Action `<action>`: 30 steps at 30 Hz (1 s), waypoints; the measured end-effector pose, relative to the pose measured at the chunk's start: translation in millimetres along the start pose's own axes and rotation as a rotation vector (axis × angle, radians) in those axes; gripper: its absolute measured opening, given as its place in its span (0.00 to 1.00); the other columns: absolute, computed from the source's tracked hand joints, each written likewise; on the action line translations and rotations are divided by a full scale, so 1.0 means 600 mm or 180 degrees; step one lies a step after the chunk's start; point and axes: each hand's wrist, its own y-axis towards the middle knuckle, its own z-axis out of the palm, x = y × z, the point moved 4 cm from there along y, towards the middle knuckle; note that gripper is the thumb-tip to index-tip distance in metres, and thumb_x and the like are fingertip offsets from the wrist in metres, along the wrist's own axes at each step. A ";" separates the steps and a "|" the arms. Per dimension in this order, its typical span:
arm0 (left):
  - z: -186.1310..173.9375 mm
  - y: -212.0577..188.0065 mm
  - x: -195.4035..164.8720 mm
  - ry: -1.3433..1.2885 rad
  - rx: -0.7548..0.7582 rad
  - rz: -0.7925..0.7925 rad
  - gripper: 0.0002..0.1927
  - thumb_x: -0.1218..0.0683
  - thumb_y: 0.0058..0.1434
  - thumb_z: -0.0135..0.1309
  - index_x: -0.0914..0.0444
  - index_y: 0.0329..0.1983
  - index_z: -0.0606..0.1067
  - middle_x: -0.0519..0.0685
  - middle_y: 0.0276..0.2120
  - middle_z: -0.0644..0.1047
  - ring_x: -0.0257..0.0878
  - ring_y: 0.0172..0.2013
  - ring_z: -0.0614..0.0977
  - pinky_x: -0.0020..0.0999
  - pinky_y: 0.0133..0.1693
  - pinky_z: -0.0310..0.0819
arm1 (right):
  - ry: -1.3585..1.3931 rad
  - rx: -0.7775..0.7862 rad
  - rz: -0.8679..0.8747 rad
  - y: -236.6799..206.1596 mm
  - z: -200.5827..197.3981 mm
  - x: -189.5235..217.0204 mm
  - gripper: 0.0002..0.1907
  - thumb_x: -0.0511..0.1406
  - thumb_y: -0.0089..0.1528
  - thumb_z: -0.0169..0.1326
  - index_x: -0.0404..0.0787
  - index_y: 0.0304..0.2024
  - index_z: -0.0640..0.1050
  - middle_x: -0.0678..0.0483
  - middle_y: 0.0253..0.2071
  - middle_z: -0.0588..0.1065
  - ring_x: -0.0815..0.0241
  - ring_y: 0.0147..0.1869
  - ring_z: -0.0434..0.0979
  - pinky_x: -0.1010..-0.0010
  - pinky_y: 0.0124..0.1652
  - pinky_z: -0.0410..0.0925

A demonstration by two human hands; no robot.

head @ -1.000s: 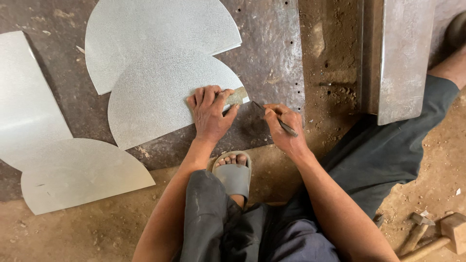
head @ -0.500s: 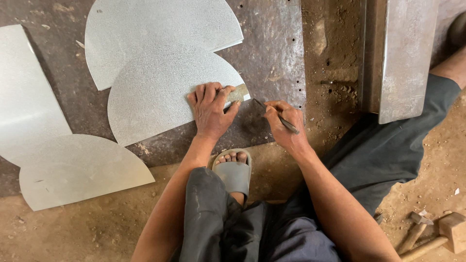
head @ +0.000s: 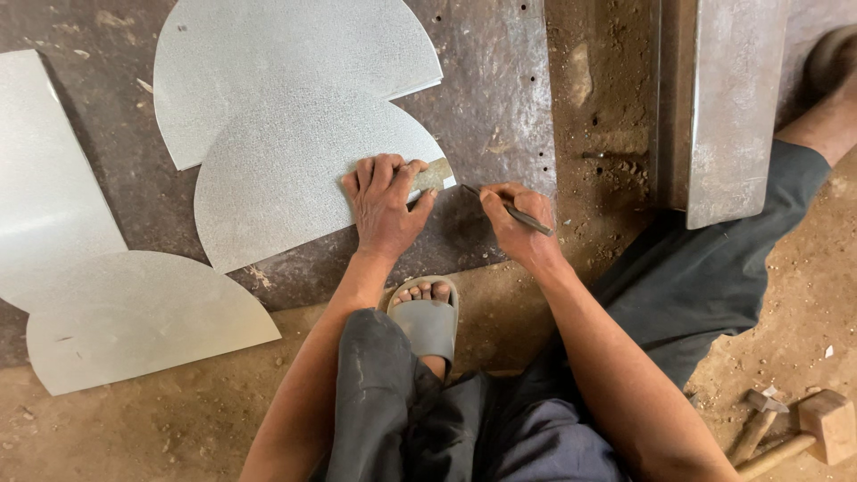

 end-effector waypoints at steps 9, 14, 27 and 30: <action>-0.002 -0.002 0.001 -0.0092 -0.0012 -0.0049 0.20 0.47 0.53 0.69 0.53 0.48 0.80 0.42 0.44 0.68 0.43 0.52 0.67 0.48 0.55 0.53 | -0.0035 0.0020 -0.0039 -0.002 0.010 -0.016 0.17 0.41 0.64 0.54 0.33 0.44 0.83 0.48 0.26 0.78 0.63 0.30 0.76 0.68 0.33 0.69; -0.002 0.001 0.001 -0.0109 0.0011 -0.0126 0.20 0.47 0.52 0.69 0.53 0.47 0.80 0.42 0.44 0.68 0.43 0.51 0.67 0.47 0.55 0.53 | 0.0039 0.0034 -0.0205 0.003 0.011 -0.020 0.18 0.41 0.65 0.54 0.32 0.44 0.82 0.47 0.27 0.79 0.62 0.31 0.77 0.68 0.34 0.69; 0.004 0.001 0.003 -0.0069 0.0094 -0.0127 0.20 0.48 0.53 0.69 0.53 0.49 0.79 0.43 0.44 0.68 0.43 0.51 0.67 0.48 0.54 0.53 | 0.0390 0.0049 -0.0087 0.010 0.036 0.018 0.16 0.38 0.64 0.52 0.34 0.45 0.83 0.46 0.32 0.81 0.62 0.29 0.76 0.66 0.30 0.68; 0.003 0.002 0.002 -0.0068 0.0078 -0.0054 0.21 0.47 0.54 0.70 0.53 0.50 0.79 0.43 0.45 0.68 0.44 0.52 0.67 0.48 0.53 0.53 | 0.0151 0.0037 -0.0429 0.019 0.047 0.034 0.14 0.36 0.65 0.52 0.32 0.44 0.83 0.46 0.34 0.81 0.60 0.31 0.78 0.68 0.33 0.69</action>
